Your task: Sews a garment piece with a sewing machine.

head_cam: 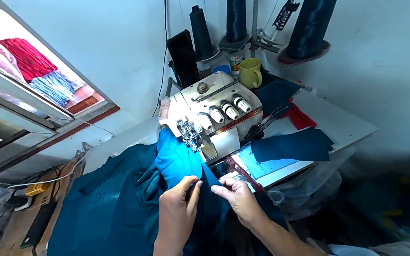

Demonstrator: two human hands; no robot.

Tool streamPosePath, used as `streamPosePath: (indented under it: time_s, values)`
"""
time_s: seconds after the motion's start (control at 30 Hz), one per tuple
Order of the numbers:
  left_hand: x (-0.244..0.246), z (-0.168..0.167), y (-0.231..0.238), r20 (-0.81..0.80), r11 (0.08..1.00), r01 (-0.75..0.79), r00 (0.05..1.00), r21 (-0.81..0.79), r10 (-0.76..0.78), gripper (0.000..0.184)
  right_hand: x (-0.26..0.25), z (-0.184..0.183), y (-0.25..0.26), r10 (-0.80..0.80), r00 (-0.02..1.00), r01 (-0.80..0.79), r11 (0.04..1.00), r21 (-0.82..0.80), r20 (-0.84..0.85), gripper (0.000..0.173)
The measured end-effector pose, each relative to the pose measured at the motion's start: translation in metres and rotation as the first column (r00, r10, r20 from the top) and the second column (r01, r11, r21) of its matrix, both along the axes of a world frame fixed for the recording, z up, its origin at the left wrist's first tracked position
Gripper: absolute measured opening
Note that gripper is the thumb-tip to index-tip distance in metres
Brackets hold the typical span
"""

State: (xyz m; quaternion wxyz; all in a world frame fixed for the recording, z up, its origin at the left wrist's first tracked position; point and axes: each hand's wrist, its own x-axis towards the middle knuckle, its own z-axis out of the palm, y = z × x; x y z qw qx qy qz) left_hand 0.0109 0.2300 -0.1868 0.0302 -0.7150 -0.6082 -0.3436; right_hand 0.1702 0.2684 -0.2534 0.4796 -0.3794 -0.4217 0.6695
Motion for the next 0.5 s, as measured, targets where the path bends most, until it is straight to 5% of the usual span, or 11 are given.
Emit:
streamPosePath:
  time_s: [0.5]
  values:
    - [0.023,0.011,0.016,-0.103,0.996,-0.083,0.991,-0.012,0.081,0.016,-0.003,0.012,-0.004,-0.023,0.999,0.022,0.999,-0.033,-0.039,0.007]
